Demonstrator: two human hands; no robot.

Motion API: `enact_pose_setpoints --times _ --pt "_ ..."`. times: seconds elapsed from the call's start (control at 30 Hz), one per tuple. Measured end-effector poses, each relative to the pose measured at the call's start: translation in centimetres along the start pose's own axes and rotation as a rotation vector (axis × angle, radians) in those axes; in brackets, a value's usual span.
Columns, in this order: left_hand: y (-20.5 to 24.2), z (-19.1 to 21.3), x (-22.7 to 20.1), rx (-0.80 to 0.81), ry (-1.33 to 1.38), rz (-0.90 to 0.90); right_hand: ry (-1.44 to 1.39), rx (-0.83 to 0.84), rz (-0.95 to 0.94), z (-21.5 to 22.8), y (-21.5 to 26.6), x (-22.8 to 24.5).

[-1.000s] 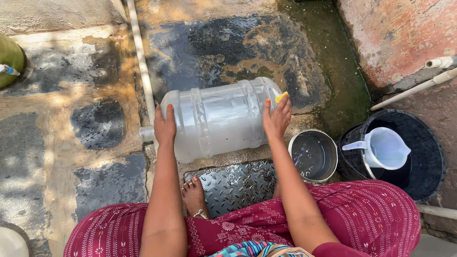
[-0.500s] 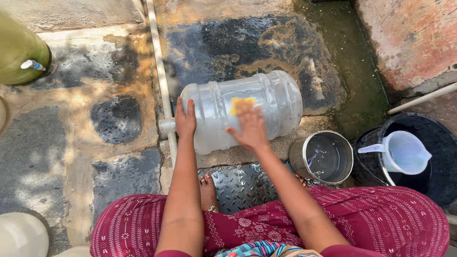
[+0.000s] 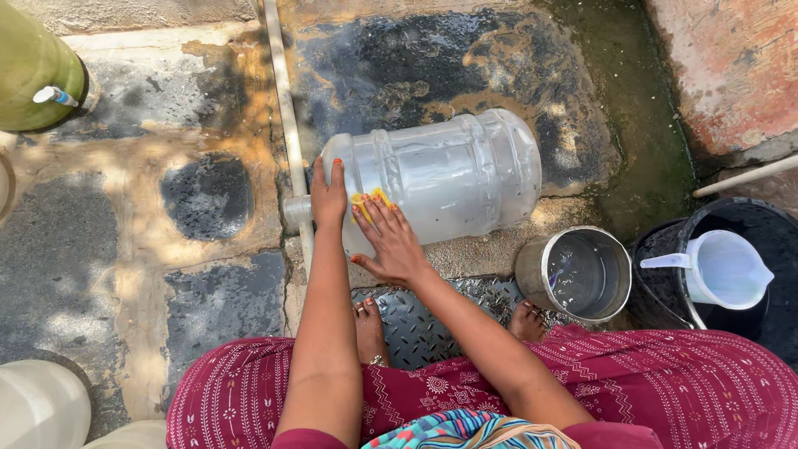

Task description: The person cleans the exterior and interior of a large plastic water jug using a sponge, then pours water out of the jug and shakes it to rinse the inside.

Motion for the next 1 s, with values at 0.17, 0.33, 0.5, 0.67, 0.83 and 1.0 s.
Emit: enact_pose_setpoints --times 0.17,0.33,0.5,0.67,0.83,1.0 --pt "-0.8 -0.1 -0.4 0.009 0.091 -0.059 0.224 -0.160 -0.210 4.6 2.6 -13.5" --pt "1.7 1.2 2.1 -0.103 0.531 -0.018 -0.402 -0.280 -0.870 5.8 5.8 -30.7" --pt "3.7 1.2 1.2 -0.059 0.352 -0.086 -1.153 -0.191 -1.058 4.2 4.2 -34.2" --pt "2.0 1.9 -1.3 0.052 0.166 -0.022 -0.620 -0.015 -1.303 8.0 4.4 -34.4" --pt "1.6 2.4 -3.5 0.012 -0.055 -0.205 -0.256 -0.218 -1.028 11.1 1.8 -26.4" --pt "1.4 1.6 -2.4 0.008 -0.162 -0.277 0.118 -0.133 -0.326 6.8 -0.6 -7.8"
Point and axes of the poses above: each hand's wrist, its own y-axis away from the middle knuckle, its own z-axis out of the back of the hand, x = y × z, the point moved 6 cm from there along -y, towards the middle knuckle, and after that the axes turned 13 degrees about -z, right-handed, at the moved point
